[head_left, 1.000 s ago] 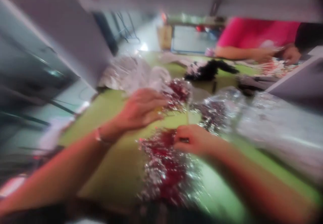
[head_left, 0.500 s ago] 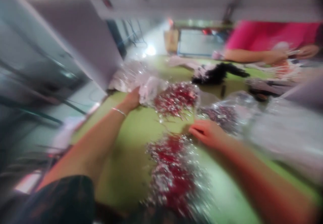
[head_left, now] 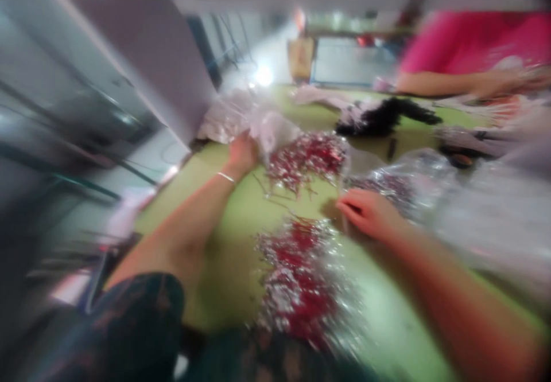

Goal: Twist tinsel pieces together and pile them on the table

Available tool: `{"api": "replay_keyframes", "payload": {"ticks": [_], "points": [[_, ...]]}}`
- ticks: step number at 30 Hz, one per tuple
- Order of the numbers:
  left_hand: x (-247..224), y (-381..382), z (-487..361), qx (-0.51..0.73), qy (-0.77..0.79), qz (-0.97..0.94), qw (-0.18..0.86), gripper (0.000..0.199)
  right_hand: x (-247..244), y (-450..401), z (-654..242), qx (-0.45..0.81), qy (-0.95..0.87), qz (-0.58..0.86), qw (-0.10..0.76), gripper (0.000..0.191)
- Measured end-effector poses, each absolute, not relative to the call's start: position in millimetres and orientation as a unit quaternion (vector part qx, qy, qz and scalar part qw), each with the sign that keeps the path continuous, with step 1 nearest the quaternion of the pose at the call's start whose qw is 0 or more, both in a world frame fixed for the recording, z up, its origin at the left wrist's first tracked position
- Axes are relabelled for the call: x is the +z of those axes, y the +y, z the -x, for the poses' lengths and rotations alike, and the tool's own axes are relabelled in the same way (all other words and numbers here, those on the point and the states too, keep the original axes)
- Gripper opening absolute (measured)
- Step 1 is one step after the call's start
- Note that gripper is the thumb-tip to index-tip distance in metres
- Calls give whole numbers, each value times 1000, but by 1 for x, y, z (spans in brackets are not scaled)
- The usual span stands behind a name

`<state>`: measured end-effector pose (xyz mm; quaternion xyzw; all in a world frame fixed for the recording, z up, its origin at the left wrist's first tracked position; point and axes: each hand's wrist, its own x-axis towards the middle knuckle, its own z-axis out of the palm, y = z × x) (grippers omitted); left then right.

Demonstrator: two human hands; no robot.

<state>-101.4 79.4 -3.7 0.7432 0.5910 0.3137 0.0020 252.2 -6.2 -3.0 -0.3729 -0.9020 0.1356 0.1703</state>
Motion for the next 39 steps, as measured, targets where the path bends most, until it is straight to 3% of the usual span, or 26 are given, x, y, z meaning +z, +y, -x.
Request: {"api": "replay_keyframes", "payload": {"ticks": [5,9,18,25,32,39], "points": [[0,31,113,360,517,-773,-75,28,5,0,-260,127,-861,420,259,29],[-18,-3,97,156,367,-915,62,36,7,-1,-257,141,-846,436,274,28],[-43,45,34,200,410,-884,103,24,1,6,-267,124,-826,468,288,28],[-49,77,-8,245,447,-853,111,22,-4,19,-278,82,-823,538,164,23],[-25,57,47,399,517,-741,153,29,-11,14,-265,-21,-834,551,3,18],[-17,52,74,247,570,-780,76,25,-10,5,-255,-58,-841,536,-45,24]]}}
